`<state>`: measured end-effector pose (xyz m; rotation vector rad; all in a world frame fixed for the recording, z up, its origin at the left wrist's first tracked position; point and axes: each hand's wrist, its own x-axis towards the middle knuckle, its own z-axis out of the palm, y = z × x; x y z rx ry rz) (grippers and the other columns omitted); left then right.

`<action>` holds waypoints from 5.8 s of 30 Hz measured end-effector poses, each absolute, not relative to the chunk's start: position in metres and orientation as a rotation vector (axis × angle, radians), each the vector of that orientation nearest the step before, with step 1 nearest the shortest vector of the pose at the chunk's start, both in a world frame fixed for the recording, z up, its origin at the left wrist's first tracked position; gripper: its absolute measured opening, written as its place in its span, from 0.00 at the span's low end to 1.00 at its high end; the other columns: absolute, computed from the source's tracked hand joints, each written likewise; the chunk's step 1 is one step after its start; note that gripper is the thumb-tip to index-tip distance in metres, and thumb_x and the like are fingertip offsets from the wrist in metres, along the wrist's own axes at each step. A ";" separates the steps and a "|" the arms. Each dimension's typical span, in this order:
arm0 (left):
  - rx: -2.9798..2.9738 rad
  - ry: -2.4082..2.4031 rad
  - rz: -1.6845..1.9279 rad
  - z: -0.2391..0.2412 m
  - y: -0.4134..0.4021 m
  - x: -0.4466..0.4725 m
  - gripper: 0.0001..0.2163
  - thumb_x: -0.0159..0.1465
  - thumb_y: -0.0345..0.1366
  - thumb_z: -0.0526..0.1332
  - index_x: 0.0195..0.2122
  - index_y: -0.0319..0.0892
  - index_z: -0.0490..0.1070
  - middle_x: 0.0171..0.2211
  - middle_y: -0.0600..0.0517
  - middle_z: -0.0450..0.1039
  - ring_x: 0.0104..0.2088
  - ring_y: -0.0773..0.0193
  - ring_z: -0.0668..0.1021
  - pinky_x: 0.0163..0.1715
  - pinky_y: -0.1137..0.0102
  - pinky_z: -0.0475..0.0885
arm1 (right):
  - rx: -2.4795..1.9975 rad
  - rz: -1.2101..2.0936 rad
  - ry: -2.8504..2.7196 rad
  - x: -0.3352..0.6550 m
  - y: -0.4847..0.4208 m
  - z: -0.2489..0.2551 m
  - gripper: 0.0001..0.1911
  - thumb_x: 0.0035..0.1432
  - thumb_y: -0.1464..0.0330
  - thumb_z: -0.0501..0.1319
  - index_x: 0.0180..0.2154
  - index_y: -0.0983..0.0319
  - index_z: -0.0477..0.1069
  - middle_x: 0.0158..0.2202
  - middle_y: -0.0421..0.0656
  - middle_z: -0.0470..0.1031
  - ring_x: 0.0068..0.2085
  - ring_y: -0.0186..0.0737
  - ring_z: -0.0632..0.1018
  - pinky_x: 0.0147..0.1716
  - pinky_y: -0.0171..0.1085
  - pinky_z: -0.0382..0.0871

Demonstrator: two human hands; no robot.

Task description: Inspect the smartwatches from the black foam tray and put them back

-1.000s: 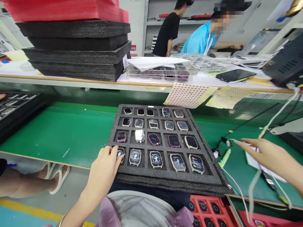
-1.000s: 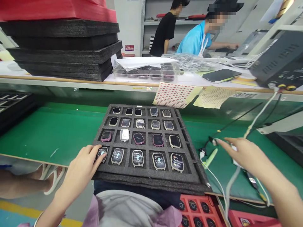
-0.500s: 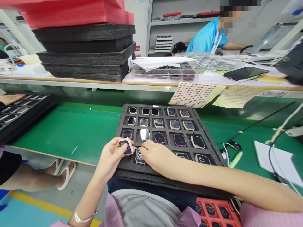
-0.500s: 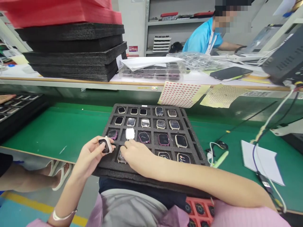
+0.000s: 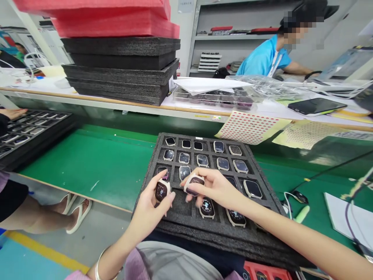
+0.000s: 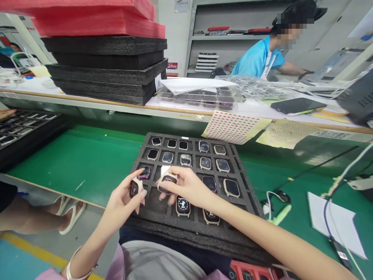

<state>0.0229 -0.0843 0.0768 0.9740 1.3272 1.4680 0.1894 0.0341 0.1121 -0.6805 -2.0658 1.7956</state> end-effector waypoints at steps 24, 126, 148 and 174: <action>1.156 1.382 1.265 0.058 -0.075 0.026 0.20 0.62 0.35 0.58 0.56 0.48 0.59 0.36 0.55 0.65 0.22 0.73 0.64 0.21 0.77 0.62 | -0.573 2.299 -1.609 0.205 0.039 0.092 0.19 0.62 0.64 0.60 0.53 0.60 0.63 0.39 0.46 0.72 0.32 0.38 0.79 0.24 0.30 0.73; 0.941 0.974 1.274 0.059 -0.079 0.014 0.21 0.65 0.32 0.53 0.59 0.44 0.55 0.49 0.43 0.69 0.48 0.53 0.73 0.41 0.62 0.73 | -0.694 2.272 -1.587 0.207 0.029 0.091 0.24 0.56 0.69 0.61 0.53 0.64 0.60 0.41 0.49 0.76 0.28 0.41 0.81 0.26 0.35 0.74; 1.170 1.415 1.243 0.052 -0.082 0.018 0.12 0.60 0.31 0.59 0.46 0.45 0.63 0.28 0.58 0.60 0.25 0.70 0.65 0.25 0.75 0.63 | -0.517 2.275 -1.624 0.206 0.026 0.091 0.18 0.60 0.67 0.61 0.51 0.65 0.66 0.32 0.43 0.74 0.31 0.40 0.80 0.30 0.36 0.76; 1.255 1.384 1.200 0.060 -0.069 0.024 0.11 0.59 0.29 0.56 0.43 0.43 0.63 0.28 0.57 0.60 0.24 0.70 0.64 0.25 0.75 0.60 | -0.512 2.269 -1.694 0.206 0.032 0.094 0.27 0.57 0.64 0.64 0.56 0.67 0.63 0.25 0.41 0.75 0.25 0.37 0.79 0.27 0.35 0.75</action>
